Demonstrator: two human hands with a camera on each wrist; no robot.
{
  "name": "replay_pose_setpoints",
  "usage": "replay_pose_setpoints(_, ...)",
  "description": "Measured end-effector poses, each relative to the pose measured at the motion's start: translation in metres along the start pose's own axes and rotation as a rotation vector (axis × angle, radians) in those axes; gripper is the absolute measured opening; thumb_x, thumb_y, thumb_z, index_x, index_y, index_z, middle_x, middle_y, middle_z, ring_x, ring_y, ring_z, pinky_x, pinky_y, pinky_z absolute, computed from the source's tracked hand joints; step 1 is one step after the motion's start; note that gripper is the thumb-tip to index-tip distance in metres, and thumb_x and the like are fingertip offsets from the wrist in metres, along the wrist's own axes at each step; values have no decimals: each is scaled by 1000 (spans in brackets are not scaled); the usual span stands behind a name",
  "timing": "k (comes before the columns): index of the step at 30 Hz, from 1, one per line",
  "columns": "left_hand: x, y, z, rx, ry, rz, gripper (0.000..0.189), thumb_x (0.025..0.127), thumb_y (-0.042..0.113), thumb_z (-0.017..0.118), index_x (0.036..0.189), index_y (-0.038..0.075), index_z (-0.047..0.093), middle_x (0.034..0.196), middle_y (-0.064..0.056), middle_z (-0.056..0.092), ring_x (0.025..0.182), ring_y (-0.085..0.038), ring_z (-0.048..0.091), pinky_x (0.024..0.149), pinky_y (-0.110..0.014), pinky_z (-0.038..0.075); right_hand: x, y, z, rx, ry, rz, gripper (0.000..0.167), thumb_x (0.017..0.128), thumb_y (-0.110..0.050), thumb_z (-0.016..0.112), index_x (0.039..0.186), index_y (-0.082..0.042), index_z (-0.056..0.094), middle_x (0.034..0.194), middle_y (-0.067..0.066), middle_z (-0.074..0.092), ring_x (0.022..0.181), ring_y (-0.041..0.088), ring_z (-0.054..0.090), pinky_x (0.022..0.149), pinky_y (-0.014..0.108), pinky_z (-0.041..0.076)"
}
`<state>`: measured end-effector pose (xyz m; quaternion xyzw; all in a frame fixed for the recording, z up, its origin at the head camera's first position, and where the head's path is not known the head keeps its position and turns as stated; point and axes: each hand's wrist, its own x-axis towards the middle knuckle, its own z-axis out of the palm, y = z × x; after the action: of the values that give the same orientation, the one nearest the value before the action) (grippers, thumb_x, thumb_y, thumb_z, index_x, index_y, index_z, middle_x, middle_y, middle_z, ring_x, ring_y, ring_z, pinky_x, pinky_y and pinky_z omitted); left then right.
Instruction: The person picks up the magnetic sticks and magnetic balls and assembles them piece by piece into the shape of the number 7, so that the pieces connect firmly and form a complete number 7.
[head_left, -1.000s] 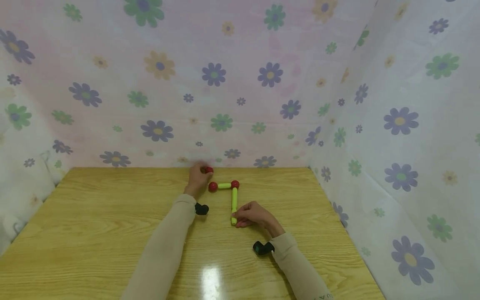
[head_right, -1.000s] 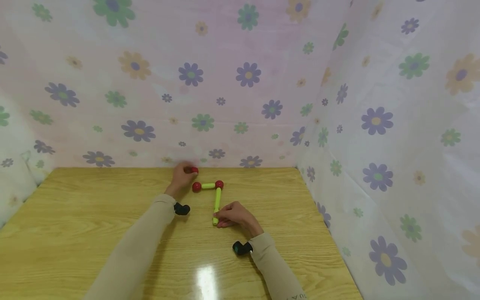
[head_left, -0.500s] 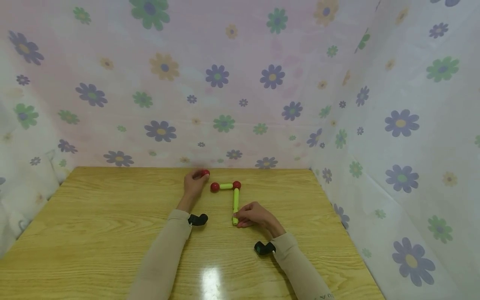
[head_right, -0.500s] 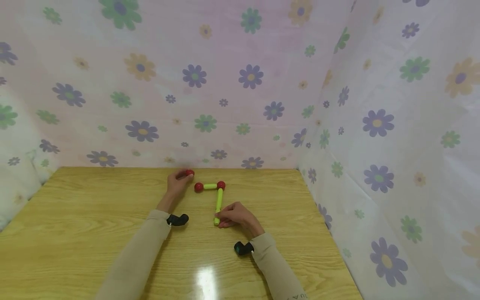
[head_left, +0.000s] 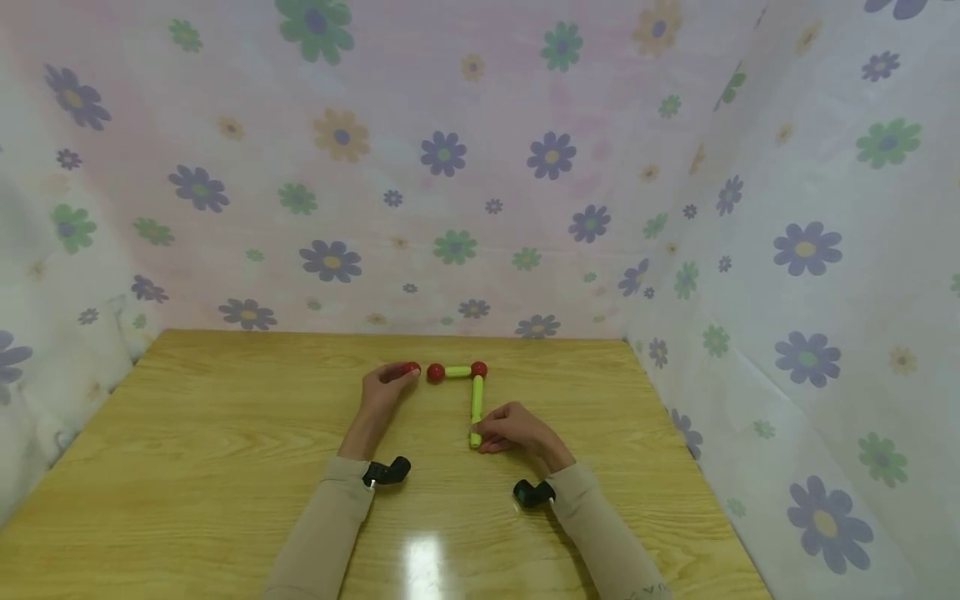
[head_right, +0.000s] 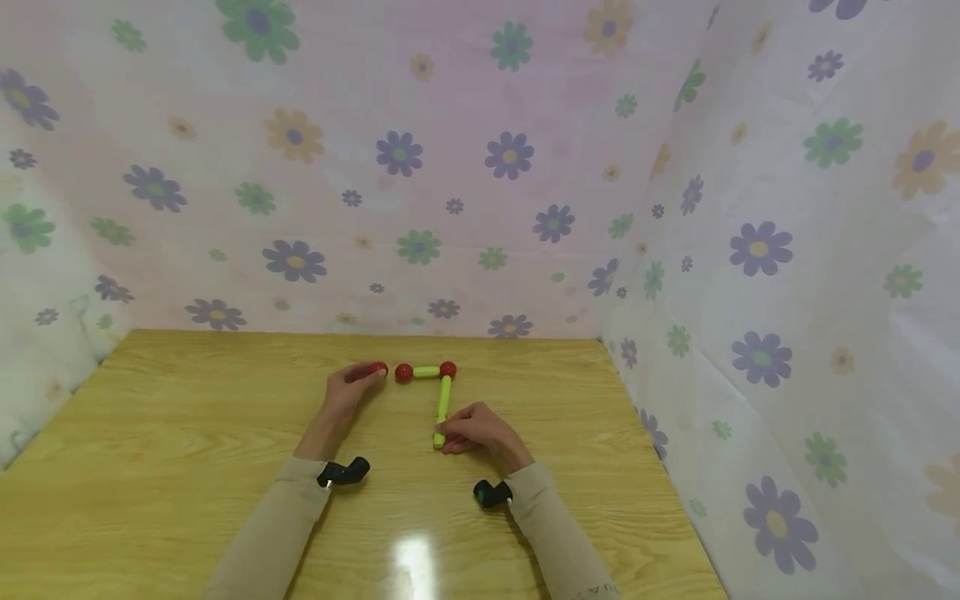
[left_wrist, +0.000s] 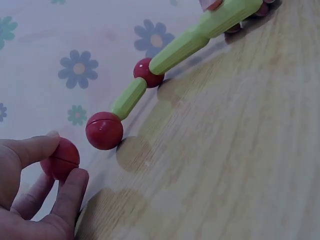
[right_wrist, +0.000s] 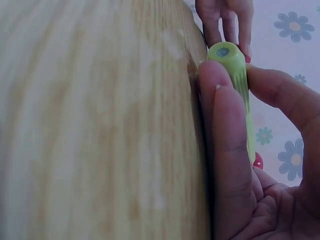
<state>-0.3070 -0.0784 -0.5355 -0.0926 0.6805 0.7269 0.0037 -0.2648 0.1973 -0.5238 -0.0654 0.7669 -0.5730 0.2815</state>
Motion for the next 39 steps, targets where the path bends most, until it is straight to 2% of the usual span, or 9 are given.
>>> replay_pose_setpoints(8,-21,3,-12,31,-45,9,45,88,18,82,123,-5,67,112,-10,66,95,-13,57,75,-15,49,0,-1,-1,-3,-15,-7,25,96,-22,72,100,3,74,76,7,74,66,10,72,62,21,61)
replay_pose_setpoints(17,-52,10,-17,71,-147,34,44,90,22,80,127,2,67,122,-15,68,105,-19,66,83,-24,57,-4,-5,6,-11,10,-4,25,97,-19,69,100,6,73,75,7,73,65,9,71,61,20,61)
replay_pose_setpoints(23,-67,9,-19,115,-218,40,41,92,17,78,128,1,67,124,-17,68,105,-19,68,86,-29,57,-4,-12,13,4,19,6,26,99,-16,64,109,8,69,80,9,74,68,10,72,62,20,61)
replay_pose_setpoints(27,-76,8,-19,112,-255,61,41,92,13,77,129,-1,65,125,-19,67,107,-24,70,86,-30,57,-2,-14,19,22,31,-5,28,100,-16,63,112,8,68,82,9,74,69,10,72,62,20,61)
replay_pose_setpoints(34,-91,3,-20,119,-254,61,41,86,10,82,124,0,69,117,-14,72,107,-24,70,86,-26,58,2,-15,27,10,53,-21,31,101,-17,61,119,8,65,85,11,74,70,11,73,62,19,61)
replay_pose_setpoints(39,-97,0,-19,131,-254,81,41,84,5,83,121,-4,69,114,-16,73,108,-26,69,87,-25,58,4,-16,29,0,62,-21,32,101,-18,62,119,8,65,84,9,74,69,10,72,61,18,60)
